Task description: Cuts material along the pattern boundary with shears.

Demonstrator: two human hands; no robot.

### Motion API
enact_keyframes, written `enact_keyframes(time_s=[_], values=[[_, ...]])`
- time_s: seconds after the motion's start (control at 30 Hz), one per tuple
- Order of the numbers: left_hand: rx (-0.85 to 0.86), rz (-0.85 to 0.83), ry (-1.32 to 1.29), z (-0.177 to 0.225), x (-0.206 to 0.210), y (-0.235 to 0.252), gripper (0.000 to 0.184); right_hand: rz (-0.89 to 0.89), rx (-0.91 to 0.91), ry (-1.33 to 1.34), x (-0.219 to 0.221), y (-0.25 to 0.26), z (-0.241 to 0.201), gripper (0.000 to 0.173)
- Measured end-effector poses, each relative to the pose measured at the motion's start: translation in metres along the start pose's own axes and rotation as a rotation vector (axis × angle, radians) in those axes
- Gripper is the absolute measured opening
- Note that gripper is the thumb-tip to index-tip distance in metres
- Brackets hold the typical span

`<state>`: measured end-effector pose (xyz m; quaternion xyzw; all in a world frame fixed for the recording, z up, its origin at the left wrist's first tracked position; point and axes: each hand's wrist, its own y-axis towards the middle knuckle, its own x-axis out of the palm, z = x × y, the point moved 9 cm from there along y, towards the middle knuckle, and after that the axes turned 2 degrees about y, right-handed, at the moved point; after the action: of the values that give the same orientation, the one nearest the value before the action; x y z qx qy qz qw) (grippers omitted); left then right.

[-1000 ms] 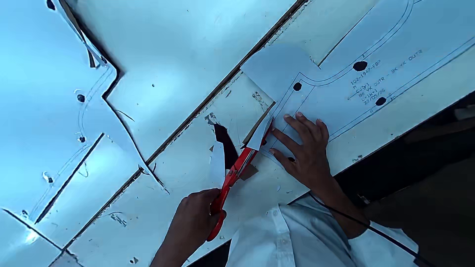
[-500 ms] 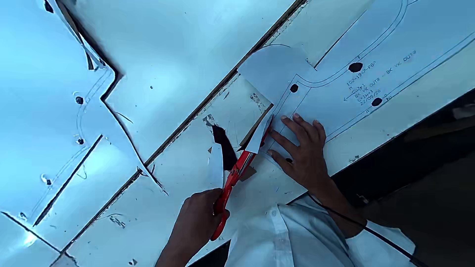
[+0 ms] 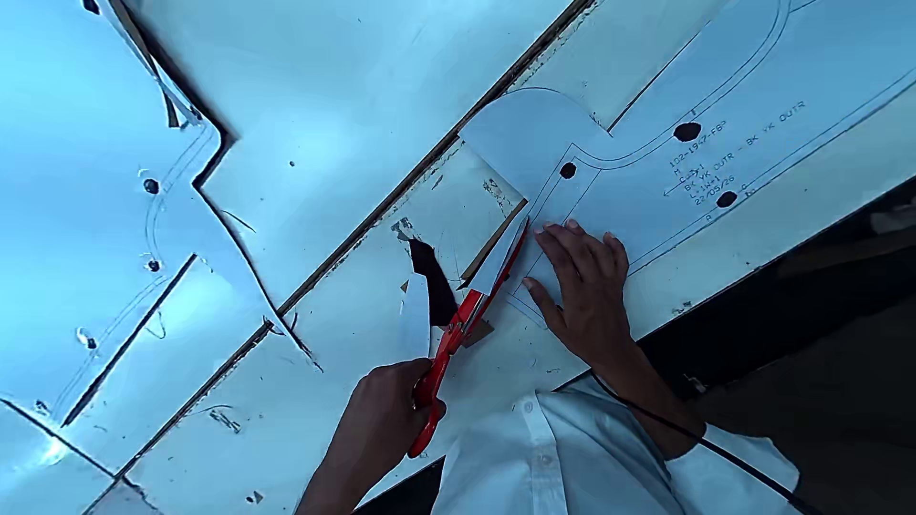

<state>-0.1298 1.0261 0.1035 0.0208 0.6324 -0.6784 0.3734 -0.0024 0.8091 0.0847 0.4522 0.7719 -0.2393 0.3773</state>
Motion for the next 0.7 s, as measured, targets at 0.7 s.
enact_keyframes(time_s=[0.7], values=[[0.018, 0.029, 0.008, 0.004, -0.003, 0.005, 0.017, 0.025, 0.096, -0.066, -0.007, 0.029, 0.012, 0.067]])
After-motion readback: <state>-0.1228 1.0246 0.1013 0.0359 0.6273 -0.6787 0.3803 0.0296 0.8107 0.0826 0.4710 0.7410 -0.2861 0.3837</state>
